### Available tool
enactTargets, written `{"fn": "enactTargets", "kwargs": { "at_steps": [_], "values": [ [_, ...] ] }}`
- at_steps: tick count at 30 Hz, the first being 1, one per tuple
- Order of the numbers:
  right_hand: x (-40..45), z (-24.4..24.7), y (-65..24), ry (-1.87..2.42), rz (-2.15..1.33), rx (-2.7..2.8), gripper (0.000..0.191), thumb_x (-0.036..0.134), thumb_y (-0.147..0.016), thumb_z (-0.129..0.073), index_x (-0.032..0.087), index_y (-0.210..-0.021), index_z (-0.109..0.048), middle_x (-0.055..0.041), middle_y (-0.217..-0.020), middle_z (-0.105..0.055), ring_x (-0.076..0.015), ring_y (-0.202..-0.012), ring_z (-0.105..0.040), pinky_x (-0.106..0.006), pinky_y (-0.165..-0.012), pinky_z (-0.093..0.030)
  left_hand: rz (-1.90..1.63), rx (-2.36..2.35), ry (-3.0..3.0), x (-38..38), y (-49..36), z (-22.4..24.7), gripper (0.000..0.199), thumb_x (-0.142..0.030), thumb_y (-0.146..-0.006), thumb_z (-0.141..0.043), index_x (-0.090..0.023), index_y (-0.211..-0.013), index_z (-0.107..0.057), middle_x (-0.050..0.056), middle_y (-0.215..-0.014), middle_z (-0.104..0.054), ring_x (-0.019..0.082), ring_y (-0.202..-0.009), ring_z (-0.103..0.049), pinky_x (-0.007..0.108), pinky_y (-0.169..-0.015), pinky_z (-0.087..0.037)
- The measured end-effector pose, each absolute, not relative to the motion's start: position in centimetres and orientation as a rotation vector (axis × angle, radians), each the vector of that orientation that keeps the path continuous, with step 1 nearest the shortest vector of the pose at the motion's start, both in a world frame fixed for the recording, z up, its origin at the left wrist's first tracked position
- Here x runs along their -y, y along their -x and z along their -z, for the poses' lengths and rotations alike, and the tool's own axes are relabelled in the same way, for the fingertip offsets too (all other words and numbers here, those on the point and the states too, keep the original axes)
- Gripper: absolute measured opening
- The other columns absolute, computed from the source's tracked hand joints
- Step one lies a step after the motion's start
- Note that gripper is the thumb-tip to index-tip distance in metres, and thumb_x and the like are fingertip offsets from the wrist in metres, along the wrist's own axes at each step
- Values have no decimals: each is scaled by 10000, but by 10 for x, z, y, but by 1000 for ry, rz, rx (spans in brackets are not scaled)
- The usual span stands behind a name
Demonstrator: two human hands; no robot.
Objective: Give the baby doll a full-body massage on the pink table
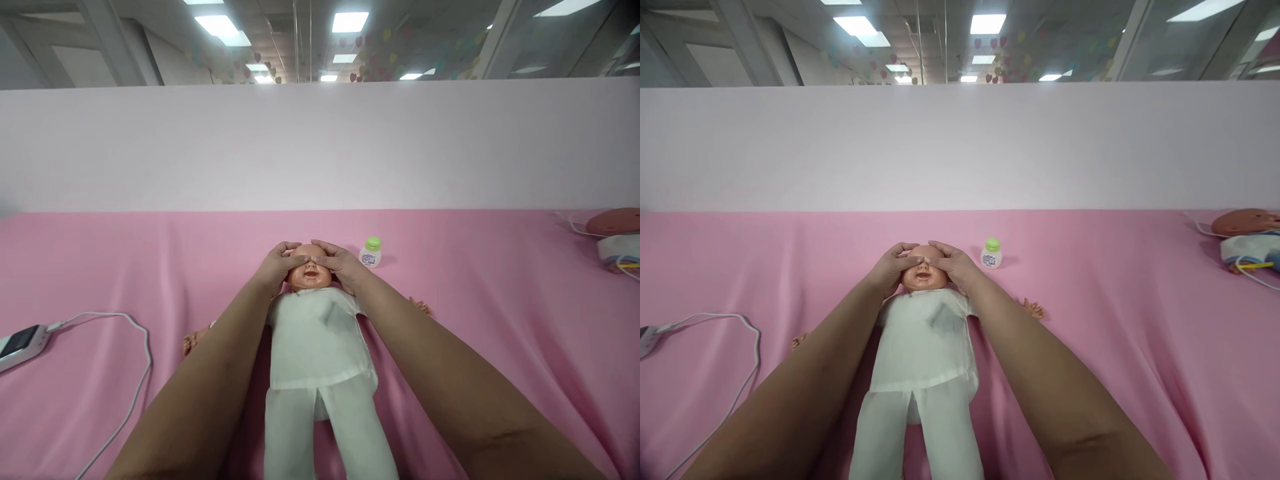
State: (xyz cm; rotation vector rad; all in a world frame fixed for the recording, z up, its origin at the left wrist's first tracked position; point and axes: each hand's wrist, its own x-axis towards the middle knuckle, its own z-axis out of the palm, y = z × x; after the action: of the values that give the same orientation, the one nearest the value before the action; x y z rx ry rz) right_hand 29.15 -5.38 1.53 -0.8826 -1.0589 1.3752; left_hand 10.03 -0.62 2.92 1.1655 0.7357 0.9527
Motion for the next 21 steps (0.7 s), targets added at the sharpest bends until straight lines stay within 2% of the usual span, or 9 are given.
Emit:
{"fn": "enactTargets", "kwargs": {
  "at_steps": [6,11,16,21],
  "values": [
    [55,-19,-292,882,-1407,1053,705,281,-757,-884,256,-1413,-628,-83,-1413,-669,-293,-1242,-670,-489,-1104,-544,-879,-755,-1209,6,-97,-34,683,-254,-646,-967,-190,-1226,-612,171,-1143,-725,343,-986,-747,506,-865,-615],
    [51,-15,-288,943,-1310,1081,623,330,-829,-827,278,-1416,-625,-62,-1398,-681,-267,-1245,-666,-464,-1105,-542,-1045,-763,-1157,3,-106,-24,599,-284,-648,-943,-165,-1166,-666,140,-1113,-735,290,-940,-741,446,-846,-617],
    [46,-10,-282,1005,-1174,1114,518,379,-922,-730,295,-1423,-623,-29,-1478,-626,-235,-1343,-599,-434,-1187,-459,-1136,-774,-1174,2,-112,-18,507,-290,-686,-904,-148,-1134,-713,120,-1048,-761,249,-894,-730,391,-830,-606],
    [43,-5,-290,901,-1344,1008,524,303,-925,-695,320,-1441,-610,-20,-1520,-590,-240,-1341,-605,-448,-1158,-491,-1090,-693,-995,4,-107,-20,491,-241,-719,-860,-126,-1170,-706,152,-1052,-760,280,-945,-738,448,-876,-611]
  ]
}}
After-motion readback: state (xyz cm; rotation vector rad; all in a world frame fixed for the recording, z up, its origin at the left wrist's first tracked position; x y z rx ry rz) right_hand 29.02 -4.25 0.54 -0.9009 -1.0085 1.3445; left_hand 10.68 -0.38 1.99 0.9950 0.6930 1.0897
